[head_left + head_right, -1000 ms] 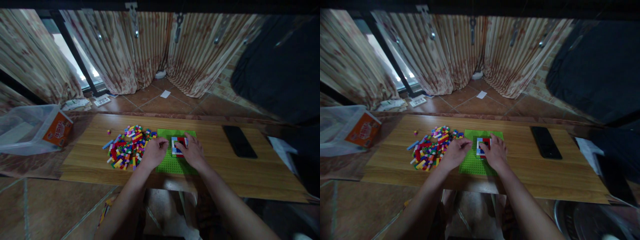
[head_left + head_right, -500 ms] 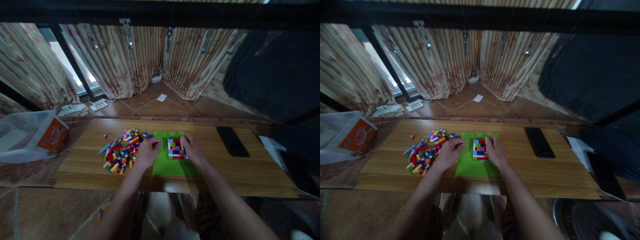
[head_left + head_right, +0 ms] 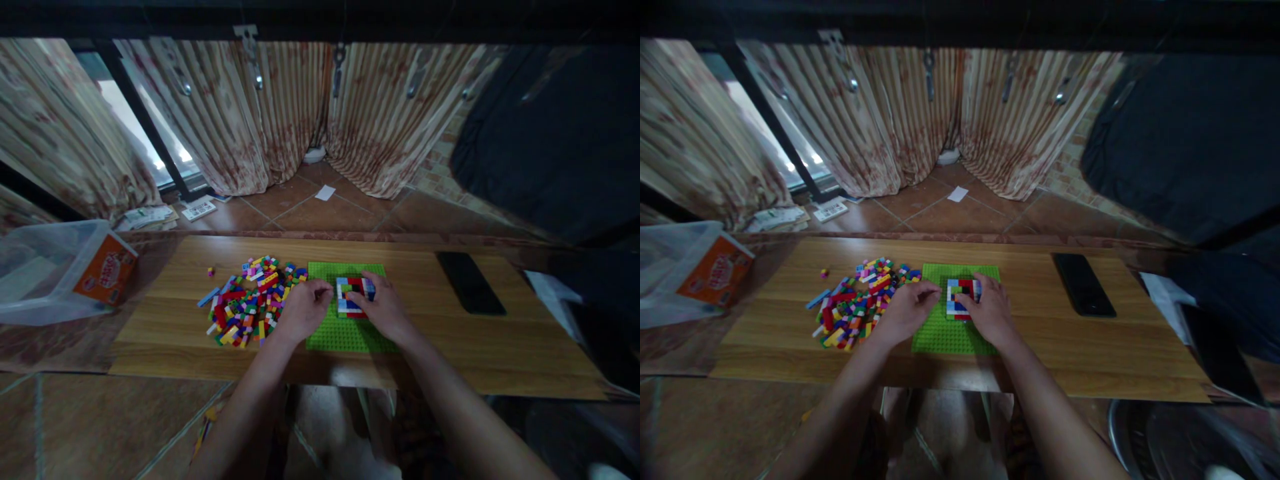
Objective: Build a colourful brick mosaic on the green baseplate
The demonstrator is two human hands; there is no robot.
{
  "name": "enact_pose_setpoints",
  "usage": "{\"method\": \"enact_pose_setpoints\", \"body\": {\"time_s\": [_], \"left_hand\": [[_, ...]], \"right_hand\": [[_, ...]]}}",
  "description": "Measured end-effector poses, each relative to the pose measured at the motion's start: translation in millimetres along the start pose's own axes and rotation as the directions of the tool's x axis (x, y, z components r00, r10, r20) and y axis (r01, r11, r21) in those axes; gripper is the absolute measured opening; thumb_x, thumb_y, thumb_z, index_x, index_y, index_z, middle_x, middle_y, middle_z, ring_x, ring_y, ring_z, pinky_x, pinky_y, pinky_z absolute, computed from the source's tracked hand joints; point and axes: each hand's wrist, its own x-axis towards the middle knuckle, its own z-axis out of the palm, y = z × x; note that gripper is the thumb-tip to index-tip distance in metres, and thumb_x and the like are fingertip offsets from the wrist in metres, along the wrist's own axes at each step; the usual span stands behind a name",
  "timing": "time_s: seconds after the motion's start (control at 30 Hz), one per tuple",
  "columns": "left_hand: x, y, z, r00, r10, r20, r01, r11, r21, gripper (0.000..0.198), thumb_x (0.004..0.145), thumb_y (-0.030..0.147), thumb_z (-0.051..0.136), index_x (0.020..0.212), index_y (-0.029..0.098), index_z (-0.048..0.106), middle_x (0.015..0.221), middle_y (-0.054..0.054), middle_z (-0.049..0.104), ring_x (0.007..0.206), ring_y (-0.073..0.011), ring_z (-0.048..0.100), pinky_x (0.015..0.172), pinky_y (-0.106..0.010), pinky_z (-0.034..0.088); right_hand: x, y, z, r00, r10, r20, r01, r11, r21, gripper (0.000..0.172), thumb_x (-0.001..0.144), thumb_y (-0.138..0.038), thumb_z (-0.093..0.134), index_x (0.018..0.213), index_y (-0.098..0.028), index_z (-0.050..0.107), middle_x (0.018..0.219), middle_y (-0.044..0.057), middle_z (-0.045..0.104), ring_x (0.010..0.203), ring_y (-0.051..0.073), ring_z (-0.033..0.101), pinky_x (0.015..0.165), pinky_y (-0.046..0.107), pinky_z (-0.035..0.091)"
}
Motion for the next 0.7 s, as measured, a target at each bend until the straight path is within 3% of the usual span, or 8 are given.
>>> {"method": "enact_pose_setpoints", "body": {"time_s": [0.17,0.33,0.47,0.57,0.7], "left_hand": [[0.3,-3.5,-10.6,1.000,0.000,-0.023,0.001,0.999,0.046,0.023,0.086,0.022,0.049,0.088,0.016,0.071,0.077,-0.002,0.071,0.071,-0.0140,0.063,0.066,-0.022,0.046],[-0.4,-16.3,-39.1,0.982,-0.053,-0.182,0.087,0.979,0.184,0.023,0.085,0.021,0.049,0.087,0.017,0.072,0.077,-0.003,0.071,0.070,-0.0148,0.062,0.065,-0.023,0.044],[-1.1,-23.4,-57.8,0.944,-0.125,-0.305,0.224,0.922,0.316,0.024,0.084,0.021,0.050,0.091,0.020,0.073,0.079,-0.005,0.072,0.069,-0.0176,0.062,0.066,-0.026,0.045],[4.7,-25.1,-56.2,0.938,-0.084,-0.337,0.233,0.871,0.433,0.025,0.083,0.019,0.050,0.093,0.021,0.073,0.087,-0.007,0.072,0.078,-0.0203,0.064,0.073,-0.029,0.048],[17.9,-26.0,-42.4,0.960,0.043,-0.276,0.107,0.855,0.507,0.030,0.082,0.012,0.048,0.097,0.018,0.072,0.099,-0.009,0.069,0.096,-0.0215,0.062,0.087,-0.031,0.047]], "right_hand": [[3.7,2.2,1.2,1.000,0.008,-0.020,-0.008,1.000,0.015,0.061,0.076,-0.050,0.063,0.126,-0.016,0.055,0.121,0.015,0.063,0.109,0.029,0.057,0.095,0.049,0.042],[4.4,3.6,2.9,1.000,-0.007,-0.022,0.007,1.000,0.014,0.058,0.077,-0.050,0.062,0.125,-0.017,0.057,0.121,0.014,0.063,0.109,0.029,0.057,0.095,0.049,0.043],[3.6,3.8,4.0,0.999,-0.025,-0.030,0.025,1.000,0.011,0.054,0.078,-0.048,0.061,0.123,-0.018,0.059,0.120,0.014,0.064,0.107,0.029,0.059,0.093,0.049,0.044],[2.7,3.0,3.9,0.999,-0.039,-0.027,0.039,0.999,-0.004,0.052,0.079,-0.048,0.059,0.122,-0.018,0.059,0.120,0.014,0.063,0.108,0.029,0.058,0.093,0.048,0.044],[0.4,1.3,2.7,0.999,-0.048,-0.021,0.048,0.999,-0.010,0.052,0.082,-0.049,0.056,0.123,-0.018,0.058,0.121,0.014,0.063,0.112,0.030,0.056,0.096,0.048,0.043]]}}
